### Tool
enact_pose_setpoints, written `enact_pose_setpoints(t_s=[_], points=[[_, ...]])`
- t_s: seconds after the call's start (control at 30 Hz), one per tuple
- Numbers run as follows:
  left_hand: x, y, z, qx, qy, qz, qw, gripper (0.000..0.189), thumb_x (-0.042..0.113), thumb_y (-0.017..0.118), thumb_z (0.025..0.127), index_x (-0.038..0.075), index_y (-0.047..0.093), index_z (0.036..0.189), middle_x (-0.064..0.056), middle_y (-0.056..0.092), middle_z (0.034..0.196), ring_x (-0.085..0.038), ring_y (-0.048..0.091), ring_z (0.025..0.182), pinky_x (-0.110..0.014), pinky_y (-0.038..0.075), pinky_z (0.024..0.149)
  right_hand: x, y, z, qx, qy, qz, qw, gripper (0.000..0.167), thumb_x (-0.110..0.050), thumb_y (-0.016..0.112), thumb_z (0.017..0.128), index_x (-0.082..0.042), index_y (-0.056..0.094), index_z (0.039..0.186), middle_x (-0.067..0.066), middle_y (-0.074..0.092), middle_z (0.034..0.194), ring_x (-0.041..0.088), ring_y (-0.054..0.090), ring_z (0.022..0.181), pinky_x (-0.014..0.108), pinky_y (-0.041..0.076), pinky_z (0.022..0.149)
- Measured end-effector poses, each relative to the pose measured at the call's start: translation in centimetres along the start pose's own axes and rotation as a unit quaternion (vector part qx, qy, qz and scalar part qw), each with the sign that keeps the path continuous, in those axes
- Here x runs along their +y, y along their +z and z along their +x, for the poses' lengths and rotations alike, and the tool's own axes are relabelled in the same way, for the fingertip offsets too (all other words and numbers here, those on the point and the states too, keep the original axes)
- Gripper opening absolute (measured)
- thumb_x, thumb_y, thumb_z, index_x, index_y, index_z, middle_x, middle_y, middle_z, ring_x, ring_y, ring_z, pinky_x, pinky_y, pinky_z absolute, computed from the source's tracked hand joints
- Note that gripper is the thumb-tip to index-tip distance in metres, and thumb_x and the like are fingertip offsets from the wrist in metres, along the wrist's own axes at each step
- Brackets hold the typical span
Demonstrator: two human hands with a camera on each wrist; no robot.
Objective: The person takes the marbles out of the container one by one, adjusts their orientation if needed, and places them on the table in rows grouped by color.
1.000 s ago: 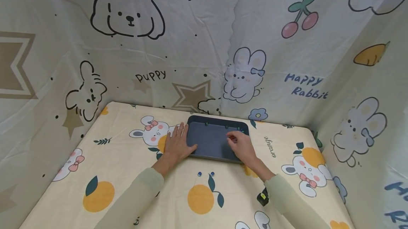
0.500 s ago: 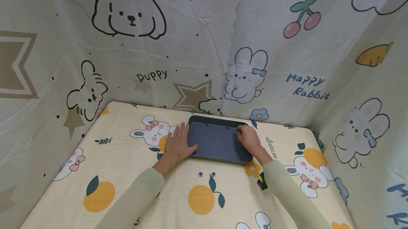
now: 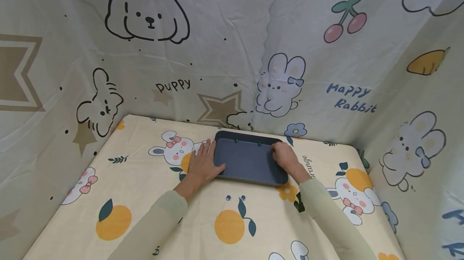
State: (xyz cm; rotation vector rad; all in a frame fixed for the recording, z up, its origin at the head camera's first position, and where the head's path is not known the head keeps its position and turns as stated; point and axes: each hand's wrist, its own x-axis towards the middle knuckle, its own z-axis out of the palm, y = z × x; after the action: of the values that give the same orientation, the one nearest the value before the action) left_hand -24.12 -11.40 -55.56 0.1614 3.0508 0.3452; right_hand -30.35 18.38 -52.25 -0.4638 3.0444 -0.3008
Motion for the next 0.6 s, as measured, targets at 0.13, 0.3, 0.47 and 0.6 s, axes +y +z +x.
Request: enact_pose_setpoints(t_s=[0.13,0.3,0.47,0.6], points=[[-0.03,-0.11,-0.07,0.0,0.0,-0.002,1.0,0.099,0.065,0.057,0.088,0.008,0.018,0.16,-0.016,0.016,0.165,-0.035,0.018,0.149,-0.059,0.019,0.116,0.06,-0.21,0.07,-0.012,-0.005,-0.016,0.9998,0.02,0.006,0.059,0.089,0.002,0.076,0.099,0.015,0.073,0.099,0.029,0.069,0.09,0.043,0.057,0.08],[-0.08,-0.13,-0.1,-0.003,0.0,-0.006,1.0,0.099,0.064,0.057,0.089,0.008,0.018,0.16,-0.016,0.016,0.165,-0.035,0.019,0.149,-0.059,0.02,0.116,-0.04,-0.07,0.12,-0.021,-0.021,-0.059,0.9978,0.019,0.007,0.06,0.087,-0.003,0.075,0.084,0.008,0.067,0.08,0.021,0.058,0.068,0.038,0.053,0.064],[-0.01,-0.11,-0.06,-0.003,0.0,-0.012,0.9999,0.098,0.063,0.058,0.089,0.008,0.018,0.16,-0.016,0.017,0.164,-0.035,0.021,0.148,-0.059,0.02,0.116,-0.24,0.11,0.01,-0.013,-0.05,-0.125,0.9908,0.014,0.004,0.066,0.087,-0.005,0.071,0.077,0.007,0.064,0.075,0.019,0.056,0.064,0.037,0.053,0.061],[0.03,-0.09,-0.06,-0.003,0.001,-0.013,0.9999,0.098,0.063,0.058,0.089,0.008,0.019,0.16,-0.016,0.017,0.164,-0.035,0.021,0.148,-0.059,0.021,0.115,-0.32,0.11,-0.05,-0.008,-0.062,-0.152,0.9865,0.01,0.002,0.068,0.088,-0.004,0.072,0.081,0.009,0.066,0.078,0.021,0.062,0.068,0.038,0.056,0.063]])
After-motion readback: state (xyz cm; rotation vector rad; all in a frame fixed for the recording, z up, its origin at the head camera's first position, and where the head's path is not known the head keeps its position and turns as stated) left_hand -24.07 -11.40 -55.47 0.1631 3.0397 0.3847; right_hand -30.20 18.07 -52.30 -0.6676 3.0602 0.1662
